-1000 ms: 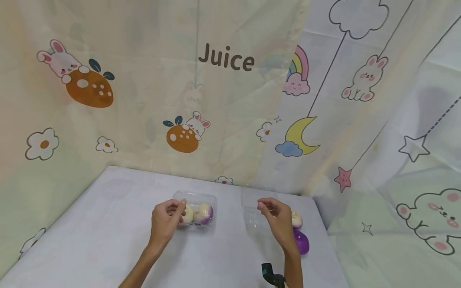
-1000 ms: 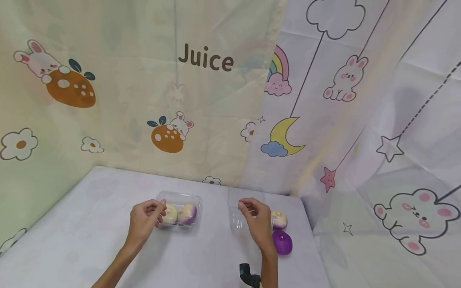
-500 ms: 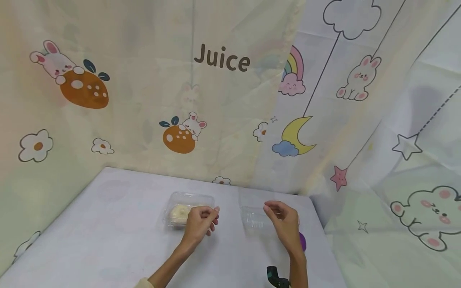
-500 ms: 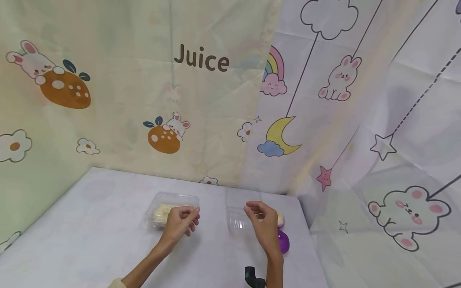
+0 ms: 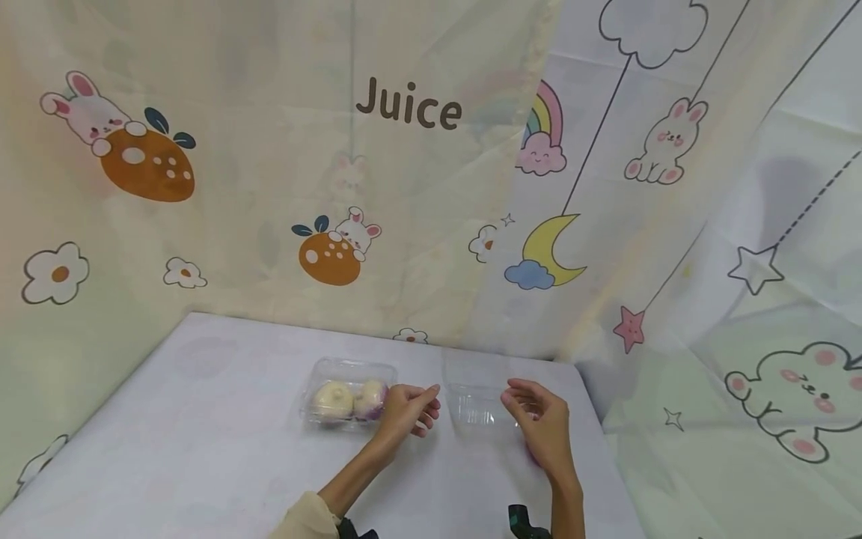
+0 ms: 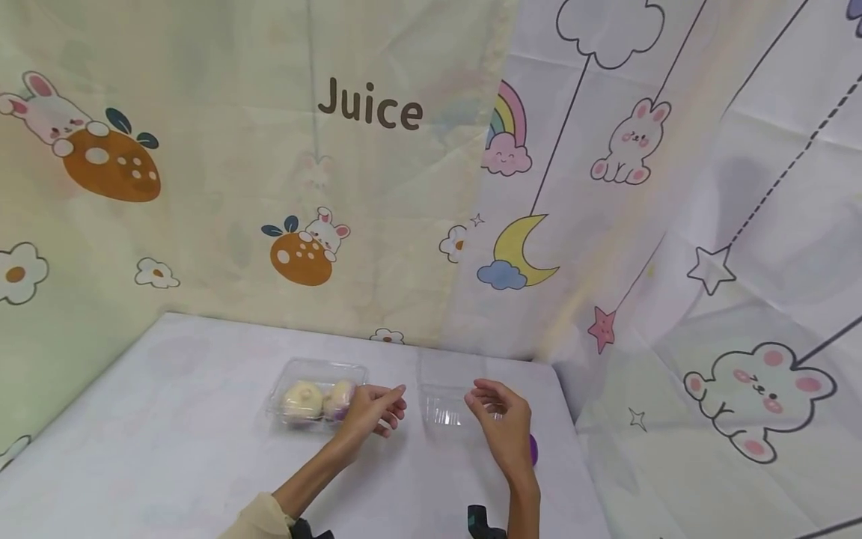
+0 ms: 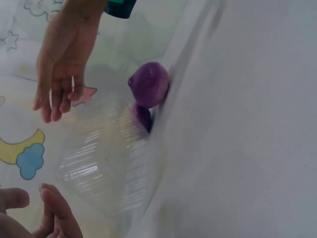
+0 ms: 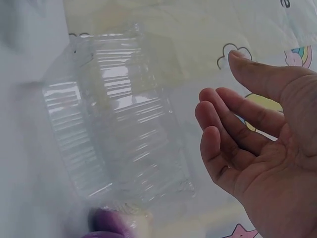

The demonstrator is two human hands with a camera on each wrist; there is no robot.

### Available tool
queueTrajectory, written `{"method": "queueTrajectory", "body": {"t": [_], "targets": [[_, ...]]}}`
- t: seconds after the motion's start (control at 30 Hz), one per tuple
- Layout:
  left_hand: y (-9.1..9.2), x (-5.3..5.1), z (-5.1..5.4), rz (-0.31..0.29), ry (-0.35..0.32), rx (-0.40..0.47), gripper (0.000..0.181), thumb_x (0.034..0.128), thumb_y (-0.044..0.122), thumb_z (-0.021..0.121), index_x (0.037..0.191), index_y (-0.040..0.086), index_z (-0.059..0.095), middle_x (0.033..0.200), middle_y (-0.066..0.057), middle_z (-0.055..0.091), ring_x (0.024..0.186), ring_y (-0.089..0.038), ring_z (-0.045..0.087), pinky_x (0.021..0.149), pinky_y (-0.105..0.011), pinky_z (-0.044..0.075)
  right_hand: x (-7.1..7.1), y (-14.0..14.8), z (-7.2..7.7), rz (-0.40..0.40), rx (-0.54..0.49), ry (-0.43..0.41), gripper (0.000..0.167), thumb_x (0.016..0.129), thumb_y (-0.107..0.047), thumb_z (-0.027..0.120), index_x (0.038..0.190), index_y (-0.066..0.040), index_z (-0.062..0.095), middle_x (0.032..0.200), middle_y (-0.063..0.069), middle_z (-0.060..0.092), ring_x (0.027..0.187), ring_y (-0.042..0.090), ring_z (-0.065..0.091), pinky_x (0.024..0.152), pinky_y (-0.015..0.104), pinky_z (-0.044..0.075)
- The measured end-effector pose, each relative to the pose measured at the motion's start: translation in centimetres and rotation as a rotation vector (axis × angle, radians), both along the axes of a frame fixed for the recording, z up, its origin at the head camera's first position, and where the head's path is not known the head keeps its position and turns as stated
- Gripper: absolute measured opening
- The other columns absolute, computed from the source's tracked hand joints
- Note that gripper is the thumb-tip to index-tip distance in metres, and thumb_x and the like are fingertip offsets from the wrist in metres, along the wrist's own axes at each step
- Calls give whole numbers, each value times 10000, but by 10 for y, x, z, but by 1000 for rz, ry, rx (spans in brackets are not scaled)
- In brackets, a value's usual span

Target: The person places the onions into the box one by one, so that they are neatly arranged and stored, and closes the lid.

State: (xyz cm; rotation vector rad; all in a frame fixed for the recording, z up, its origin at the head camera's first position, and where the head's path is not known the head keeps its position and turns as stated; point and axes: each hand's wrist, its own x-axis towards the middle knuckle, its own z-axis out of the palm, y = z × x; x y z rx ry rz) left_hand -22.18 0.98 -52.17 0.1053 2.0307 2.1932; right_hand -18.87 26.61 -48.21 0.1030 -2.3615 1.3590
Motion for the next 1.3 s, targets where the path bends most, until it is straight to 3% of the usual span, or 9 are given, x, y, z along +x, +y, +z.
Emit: {"method": "queueTrajectory", "body": {"t": [0.13, 0.27, 0.53, 0.77, 1.0, 1.3], "targets": [[8, -7, 2, -6, -7, 7, 468, 1055, 377, 712, 869, -49, 762, 709, -11, 707, 547, -71, 612, 491, -191, 582, 2, 5, -3, -18, 13, 3, 233, 969, -169, 851, 1197, -145, 808, 1042, 49, 835, 862, 64, 727, 740, 238, 591], [16, -13, 3, -3, -68, 17, 479, 1038, 391, 722, 871, -55, 771, 691, -11, 711, 531, -79, 604, 488, -192, 575, 3, 10, -5, -28, 5, 0, 260, 958, -168, 861, 1211, -143, 804, 1063, 57, 835, 885, 72, 736, 782, 234, 608], [29, -17, -5, -12, -142, -13, 480, 1021, 434, 734, 876, -21, 780, 675, 18, 711, 523, -69, 601, 484, -191, 571, 8, 19, -12, -38, -42, -24, 311, 943, -159, 877, 1236, -105, 791, 1111, 133, 823, 922, 51, 740, 841, 167, 625], [31, -20, -5, -52, -189, 38, 405, 1003, 391, 759, 869, 11, 794, 680, 33, 722, 532, -49, 607, 508, -169, 566, 9, 27, -16, -62, -64, -14, 318, 924, -106, 884, 1228, -94, 791, 1116, 176, 816, 916, 42, 742, 832, 147, 623], [29, -25, -10, -71, -284, 112, 292, 998, 300, 784, 938, 15, 811, 714, 50, 735, 555, -19, 613, 535, -144, 565, 12, 32, -20, -84, -55, -19, 352, 912, -106, 896, 1243, -73, 781, 1126, 185, 810, 919, 38, 739, 835, 134, 611], [29, -24, -8, -100, -302, 135, 263, 1001, 237, 781, 1015, -24, 810, 722, 41, 740, 559, -19, 603, 534, -135, 555, 17, 42, -23, -103, -82, -8, 345, 905, -79, 897, 1233, -69, 791, 1113, 210, 806, 906, 59, 743, 820, 163, 629]]}}
